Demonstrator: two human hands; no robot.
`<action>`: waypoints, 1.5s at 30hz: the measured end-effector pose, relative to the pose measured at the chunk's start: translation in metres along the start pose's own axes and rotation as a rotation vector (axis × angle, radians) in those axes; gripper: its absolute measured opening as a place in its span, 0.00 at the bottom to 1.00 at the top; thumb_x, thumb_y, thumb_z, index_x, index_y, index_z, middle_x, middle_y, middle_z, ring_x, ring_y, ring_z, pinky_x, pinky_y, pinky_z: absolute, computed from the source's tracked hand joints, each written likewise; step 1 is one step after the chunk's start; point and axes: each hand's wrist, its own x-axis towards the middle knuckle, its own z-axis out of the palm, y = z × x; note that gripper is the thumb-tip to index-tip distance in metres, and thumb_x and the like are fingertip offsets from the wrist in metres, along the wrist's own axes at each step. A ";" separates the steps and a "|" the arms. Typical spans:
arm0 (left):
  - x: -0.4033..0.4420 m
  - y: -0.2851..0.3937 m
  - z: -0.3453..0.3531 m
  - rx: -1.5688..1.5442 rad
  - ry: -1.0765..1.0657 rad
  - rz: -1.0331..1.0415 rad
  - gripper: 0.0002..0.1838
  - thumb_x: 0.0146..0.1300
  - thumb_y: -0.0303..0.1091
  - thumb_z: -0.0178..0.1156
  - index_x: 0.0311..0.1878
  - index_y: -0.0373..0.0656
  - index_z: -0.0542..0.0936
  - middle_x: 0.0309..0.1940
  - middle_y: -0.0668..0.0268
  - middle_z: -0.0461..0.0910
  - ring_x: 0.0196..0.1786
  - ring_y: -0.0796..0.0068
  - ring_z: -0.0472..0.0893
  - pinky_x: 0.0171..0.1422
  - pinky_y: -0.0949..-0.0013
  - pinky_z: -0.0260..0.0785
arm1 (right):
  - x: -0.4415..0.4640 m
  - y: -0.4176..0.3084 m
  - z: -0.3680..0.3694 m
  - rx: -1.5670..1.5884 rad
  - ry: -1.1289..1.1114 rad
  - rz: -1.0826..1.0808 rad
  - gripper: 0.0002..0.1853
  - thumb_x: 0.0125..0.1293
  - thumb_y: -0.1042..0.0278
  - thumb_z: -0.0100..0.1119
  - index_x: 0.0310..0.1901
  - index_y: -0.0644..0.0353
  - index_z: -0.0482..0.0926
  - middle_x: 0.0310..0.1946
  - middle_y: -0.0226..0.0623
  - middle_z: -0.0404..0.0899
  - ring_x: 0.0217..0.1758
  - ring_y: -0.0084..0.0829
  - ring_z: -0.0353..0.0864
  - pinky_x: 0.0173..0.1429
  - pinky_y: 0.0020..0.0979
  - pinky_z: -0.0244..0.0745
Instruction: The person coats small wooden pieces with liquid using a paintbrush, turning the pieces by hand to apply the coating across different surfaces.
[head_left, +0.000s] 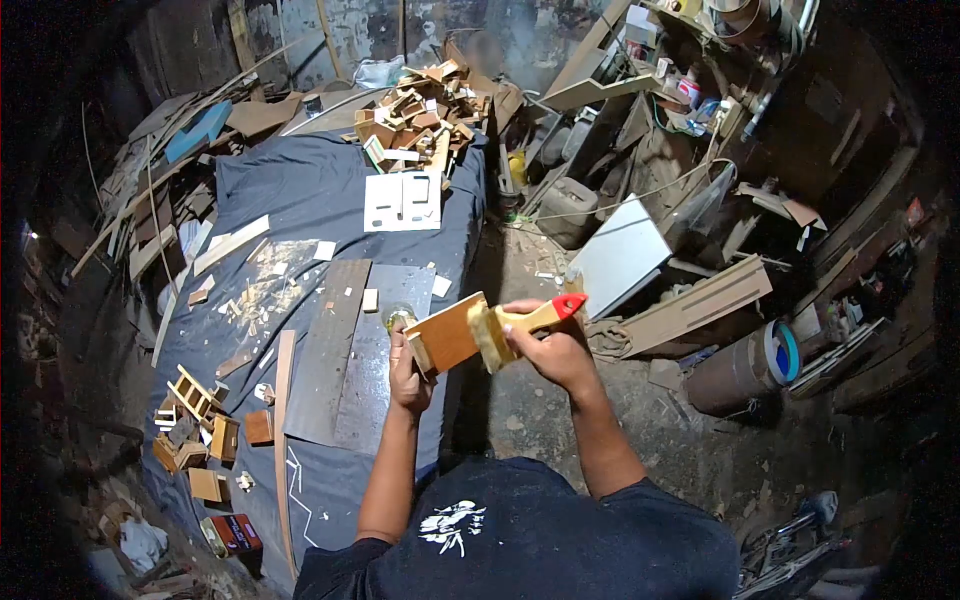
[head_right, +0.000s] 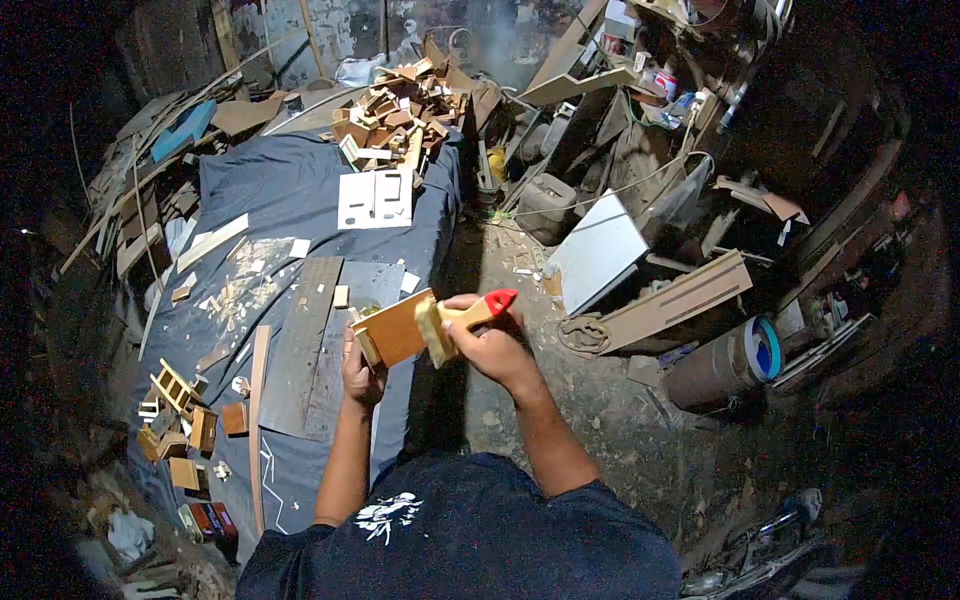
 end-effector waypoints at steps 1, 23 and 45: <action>0.000 0.000 0.000 -0.032 0.053 -0.008 0.22 0.76 0.35 0.46 0.71 0.49 0.62 0.63 0.62 0.73 0.64 0.65 0.76 0.68 0.59 0.71 | -0.001 -0.008 -0.001 0.006 0.006 -0.016 0.13 0.62 0.73 0.65 0.48 0.64 0.83 0.43 0.39 0.85 0.46 0.27 0.84 0.51 0.28 0.78; 0.000 0.010 0.006 -0.065 0.030 0.070 0.22 0.78 0.40 0.43 0.72 0.47 0.59 0.63 0.57 0.73 0.61 0.59 0.78 0.63 0.57 0.76 | -0.003 -0.021 0.001 -0.036 0.033 -0.129 0.14 0.59 0.73 0.66 0.48 0.62 0.85 0.44 0.43 0.87 0.47 0.30 0.87 0.53 0.31 0.80; -0.002 0.014 0.012 -0.024 0.096 0.124 0.22 0.78 0.39 0.44 0.71 0.47 0.60 0.62 0.59 0.73 0.60 0.63 0.79 0.59 0.63 0.78 | 0.023 -0.001 0.008 -0.018 0.041 -0.127 0.13 0.59 0.75 0.65 0.46 0.62 0.86 0.42 0.42 0.88 0.44 0.32 0.88 0.49 0.29 0.81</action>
